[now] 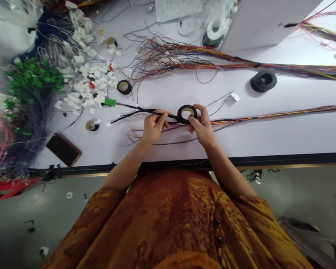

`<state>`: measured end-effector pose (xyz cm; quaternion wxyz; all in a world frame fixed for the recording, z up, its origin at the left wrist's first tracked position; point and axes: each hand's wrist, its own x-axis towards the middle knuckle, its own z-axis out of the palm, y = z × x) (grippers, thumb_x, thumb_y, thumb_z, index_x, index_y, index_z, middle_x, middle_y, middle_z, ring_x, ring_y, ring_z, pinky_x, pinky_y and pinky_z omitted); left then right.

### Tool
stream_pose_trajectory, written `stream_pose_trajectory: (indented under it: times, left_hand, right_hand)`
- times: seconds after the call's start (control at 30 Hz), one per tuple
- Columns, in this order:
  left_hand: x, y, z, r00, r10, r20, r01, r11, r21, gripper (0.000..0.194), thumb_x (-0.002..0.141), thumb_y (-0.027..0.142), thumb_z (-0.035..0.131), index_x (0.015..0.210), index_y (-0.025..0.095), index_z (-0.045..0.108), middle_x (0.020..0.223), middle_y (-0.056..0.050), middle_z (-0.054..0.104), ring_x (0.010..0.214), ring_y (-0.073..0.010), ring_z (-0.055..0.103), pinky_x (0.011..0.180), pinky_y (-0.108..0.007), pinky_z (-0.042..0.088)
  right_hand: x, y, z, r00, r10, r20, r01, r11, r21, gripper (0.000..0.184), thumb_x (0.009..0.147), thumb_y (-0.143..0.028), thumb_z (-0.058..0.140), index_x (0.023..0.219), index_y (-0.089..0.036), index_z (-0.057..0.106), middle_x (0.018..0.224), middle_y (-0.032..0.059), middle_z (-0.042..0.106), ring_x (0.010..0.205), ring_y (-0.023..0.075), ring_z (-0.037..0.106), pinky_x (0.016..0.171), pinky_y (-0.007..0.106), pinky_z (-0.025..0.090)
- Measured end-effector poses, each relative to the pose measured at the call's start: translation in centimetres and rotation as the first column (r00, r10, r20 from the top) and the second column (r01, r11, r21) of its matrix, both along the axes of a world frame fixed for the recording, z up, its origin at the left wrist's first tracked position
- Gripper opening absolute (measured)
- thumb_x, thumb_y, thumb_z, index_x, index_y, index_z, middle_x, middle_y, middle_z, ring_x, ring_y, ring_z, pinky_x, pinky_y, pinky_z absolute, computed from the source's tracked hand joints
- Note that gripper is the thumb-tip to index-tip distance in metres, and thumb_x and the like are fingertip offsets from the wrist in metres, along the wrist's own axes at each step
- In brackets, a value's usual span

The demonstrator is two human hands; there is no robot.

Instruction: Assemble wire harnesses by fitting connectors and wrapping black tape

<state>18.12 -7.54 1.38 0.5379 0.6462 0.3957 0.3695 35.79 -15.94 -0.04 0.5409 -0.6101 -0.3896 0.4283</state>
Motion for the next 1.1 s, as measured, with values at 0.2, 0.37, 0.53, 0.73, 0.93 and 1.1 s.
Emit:
stream_pose_trajectory:
  times: [0.2,0.37,0.53,0.73,0.93,1.1]
  left_hand:
    - [0.9,-1.6,2.6,0.99,0.117,-0.084,-0.11,0.991,0.077,0.032,0.097,0.046,0.055,0.095,0.017,0.067,0.086,-0.005,0.075,0.057,-0.0109,0.068,0.051,-0.021,0.053]
    - [0.6,-5.2,3.6,0.873,-0.007,-0.488,0.34,0.726,0.597,0.019,0.099,0.025,0.051,0.096,0.017,0.068,0.094,-0.007,0.075,0.086,-0.0174,0.072,0.076,-0.028,0.056]
    - [-0.2,-6.6,2.8,0.718,0.005,-0.696,0.579,0.55,0.602,0.016,0.095,0.009,0.05,0.09,0.016,0.064,0.094,-0.007,0.073,0.083,-0.0185,0.069,0.074,-0.03,0.054]
    - [0.1,-7.1,2.5,0.663,0.007,-0.748,0.666,0.45,0.595,0.014,0.092,0.01,0.054,0.087,0.015,0.066,0.084,-0.008,0.07,0.079,-0.0215,0.066,0.079,-0.036,0.054]
    - [-0.7,-6.9,2.1,0.749,-0.07,-0.659,0.588,0.528,0.612,0.018,0.094,0.008,0.049,0.091,0.015,0.064,0.102,-0.011,0.071,0.096,-0.0221,0.066,0.089,-0.039,0.053]
    - [-2.4,-4.1,0.6,0.966,0.043,-0.256,0.064,0.917,0.395,0.019,0.098,0.031,0.054,0.086,0.019,0.063,0.1,-0.007,0.072,0.094,-0.0175,0.067,0.084,-0.033,0.056]
  right_hand:
    - [-1.9,-2.9,1.5,0.871,0.115,0.477,-0.21,0.966,0.149,0.031,0.094,-0.028,0.05,0.123,-0.023,0.059,0.117,0.0122,0.062,0.092,0.021,0.063,0.082,0.038,0.055]
    - [-1.0,1.4,2.4,0.968,0.214,0.134,-0.203,0.975,-0.092,0.037,0.092,-0.037,0.058,0.122,-0.018,0.052,0.097,0.0057,0.068,0.064,0.0103,0.056,0.058,0.025,0.049]
    - [0.1,4.1,3.4,0.874,0.475,0.097,-0.43,0.852,-0.299,0.043,0.084,-0.037,0.067,0.118,-0.018,0.051,0.084,0.0005,0.067,0.053,0.0083,0.049,0.048,0.023,0.039]
    - [-1.7,3.6,6.5,0.507,0.596,0.623,-0.404,0.803,-0.439,0.025,0.082,-0.035,0.07,0.093,-0.015,0.06,0.088,0.0108,0.068,0.079,0.0215,0.061,0.067,0.031,0.041]
    - [-0.9,5.6,4.9,0.591,0.641,0.49,-0.465,0.767,-0.442,0.026,0.075,-0.019,0.069,0.099,-0.016,0.06,0.082,0.0049,0.063,0.073,0.0172,0.057,0.063,0.028,0.041]
    - [2.4,2.8,3.3,0.961,0.26,0.093,-0.211,0.91,-0.357,0.041,0.088,-0.028,0.055,0.128,-0.021,0.05,0.071,-0.0048,0.047,0.048,0.0085,0.042,0.044,0.024,0.035]
